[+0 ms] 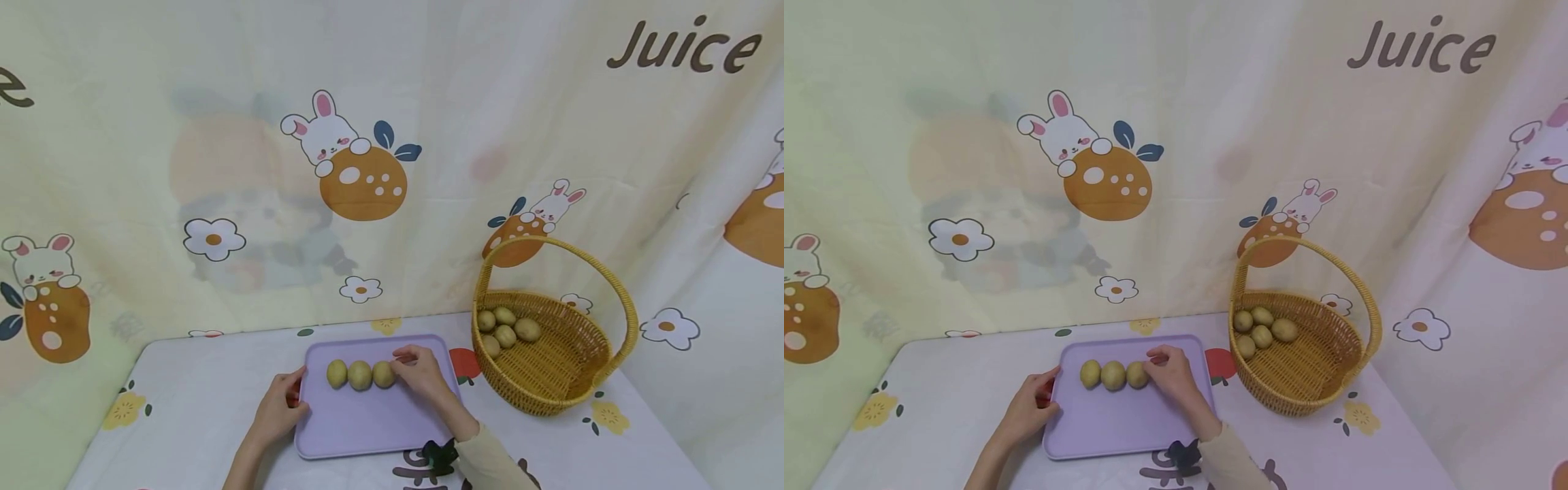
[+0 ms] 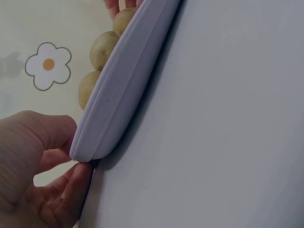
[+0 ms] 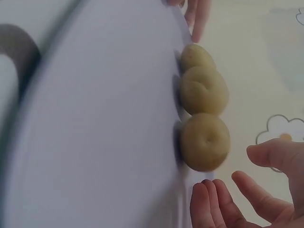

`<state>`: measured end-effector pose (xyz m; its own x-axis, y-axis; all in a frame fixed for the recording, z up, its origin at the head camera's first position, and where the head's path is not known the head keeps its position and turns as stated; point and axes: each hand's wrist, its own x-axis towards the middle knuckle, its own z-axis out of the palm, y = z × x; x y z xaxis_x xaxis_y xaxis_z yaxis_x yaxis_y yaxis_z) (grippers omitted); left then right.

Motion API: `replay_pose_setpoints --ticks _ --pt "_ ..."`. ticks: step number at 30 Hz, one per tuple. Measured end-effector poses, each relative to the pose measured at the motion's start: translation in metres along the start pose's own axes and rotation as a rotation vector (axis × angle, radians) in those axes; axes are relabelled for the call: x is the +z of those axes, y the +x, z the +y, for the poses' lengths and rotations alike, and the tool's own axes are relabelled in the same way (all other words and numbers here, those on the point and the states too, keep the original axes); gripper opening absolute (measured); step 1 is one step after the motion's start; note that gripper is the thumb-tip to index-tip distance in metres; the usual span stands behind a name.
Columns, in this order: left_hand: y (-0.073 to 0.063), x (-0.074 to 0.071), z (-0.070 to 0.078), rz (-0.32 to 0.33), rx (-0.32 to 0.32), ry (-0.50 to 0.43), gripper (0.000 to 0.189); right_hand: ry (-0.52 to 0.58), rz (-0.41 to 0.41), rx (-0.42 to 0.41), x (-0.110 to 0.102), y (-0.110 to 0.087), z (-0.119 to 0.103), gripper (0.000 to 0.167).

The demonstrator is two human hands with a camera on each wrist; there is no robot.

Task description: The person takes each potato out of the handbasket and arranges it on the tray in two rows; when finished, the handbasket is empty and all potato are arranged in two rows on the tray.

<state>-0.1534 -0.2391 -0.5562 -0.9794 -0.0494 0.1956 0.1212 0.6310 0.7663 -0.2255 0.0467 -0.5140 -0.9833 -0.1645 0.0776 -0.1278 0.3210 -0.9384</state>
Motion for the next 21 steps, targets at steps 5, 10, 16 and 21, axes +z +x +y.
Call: replay_pose_setpoints --ticks 5,10,16,21 --pt "-0.001 0.0 0.001 -0.008 -0.005 0.007 0.068 0.045 0.029 0.03 -0.016 0.006 -0.005 0.026" --pt "-0.004 -0.002 0.004 -0.01 -0.017 0.014 0.067 0.062 0.065 0.055 -0.041 0.009 -0.022 0.024" --pt "-0.005 -0.005 0.007 -0.011 -0.035 0.025 0.067 0.037 0.105 0.114 -0.077 0.017 -0.026 0.028" --pt "-0.003 -0.003 0.005 -0.016 -0.03 0.008 0.067 0.037 0.124 0.125 -0.112 0.022 -0.024 0.032"
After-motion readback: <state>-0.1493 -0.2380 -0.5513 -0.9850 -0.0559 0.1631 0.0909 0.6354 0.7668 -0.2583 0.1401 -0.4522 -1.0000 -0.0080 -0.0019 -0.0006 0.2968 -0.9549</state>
